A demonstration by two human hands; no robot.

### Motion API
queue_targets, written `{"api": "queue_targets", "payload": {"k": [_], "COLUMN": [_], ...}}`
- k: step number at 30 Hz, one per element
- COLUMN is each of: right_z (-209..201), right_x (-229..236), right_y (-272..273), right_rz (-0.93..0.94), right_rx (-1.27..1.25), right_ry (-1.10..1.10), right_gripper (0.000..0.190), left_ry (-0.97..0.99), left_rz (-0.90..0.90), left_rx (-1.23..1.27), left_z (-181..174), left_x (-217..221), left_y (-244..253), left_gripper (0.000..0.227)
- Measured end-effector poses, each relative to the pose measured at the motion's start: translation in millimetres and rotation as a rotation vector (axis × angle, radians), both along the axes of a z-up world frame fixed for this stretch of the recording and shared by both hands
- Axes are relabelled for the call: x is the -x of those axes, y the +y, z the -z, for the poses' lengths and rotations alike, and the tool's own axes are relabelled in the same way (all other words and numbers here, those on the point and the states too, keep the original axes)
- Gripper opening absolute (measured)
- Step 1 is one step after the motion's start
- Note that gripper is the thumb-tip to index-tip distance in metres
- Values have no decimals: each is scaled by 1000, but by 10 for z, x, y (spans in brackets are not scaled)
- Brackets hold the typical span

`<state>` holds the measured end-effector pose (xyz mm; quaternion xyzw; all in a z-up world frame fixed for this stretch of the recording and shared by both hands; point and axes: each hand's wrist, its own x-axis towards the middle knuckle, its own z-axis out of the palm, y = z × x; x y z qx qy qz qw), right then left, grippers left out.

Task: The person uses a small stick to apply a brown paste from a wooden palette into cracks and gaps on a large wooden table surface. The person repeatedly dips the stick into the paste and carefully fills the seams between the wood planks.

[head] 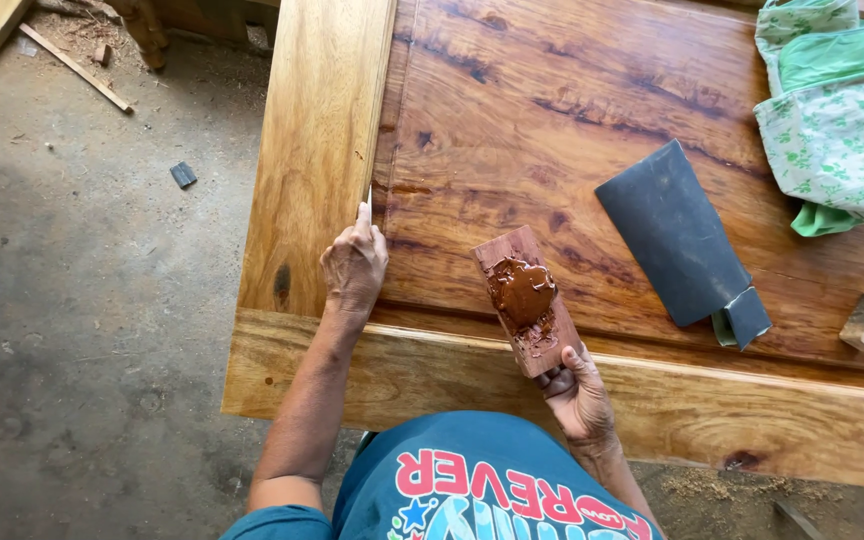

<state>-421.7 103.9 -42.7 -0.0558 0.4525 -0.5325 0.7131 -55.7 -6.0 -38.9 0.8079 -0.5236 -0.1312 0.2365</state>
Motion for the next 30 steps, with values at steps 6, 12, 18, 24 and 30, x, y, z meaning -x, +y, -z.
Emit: {"api": "queue_targets", "payload": {"k": [6,12,18,24,30], "right_z": [-68,-298,-296,-165,-155], "right_x": [-24,-191,-195,-134,-132], "right_y": [-38,-72,-99,-26,-24], "right_rz": [4,-28,-34,-18,-22], "right_rx": [-33,-37,-36,-36,-33], "right_ry": [7,0,0,3,-3], "right_gripper": [32,32,32,33,34], "left_ry": [-79,-26,48,-3,58], "left_rz": [10,113,89,108,186], "left_rx": [55,77,112,67,25], "left_z": [123,196,65,181,-51], "left_x": [-3,-98,-187,-184,-248], "left_y": [-37,-15,-11,-61,-3], "left_gripper": [25,35,35,37,37]}}
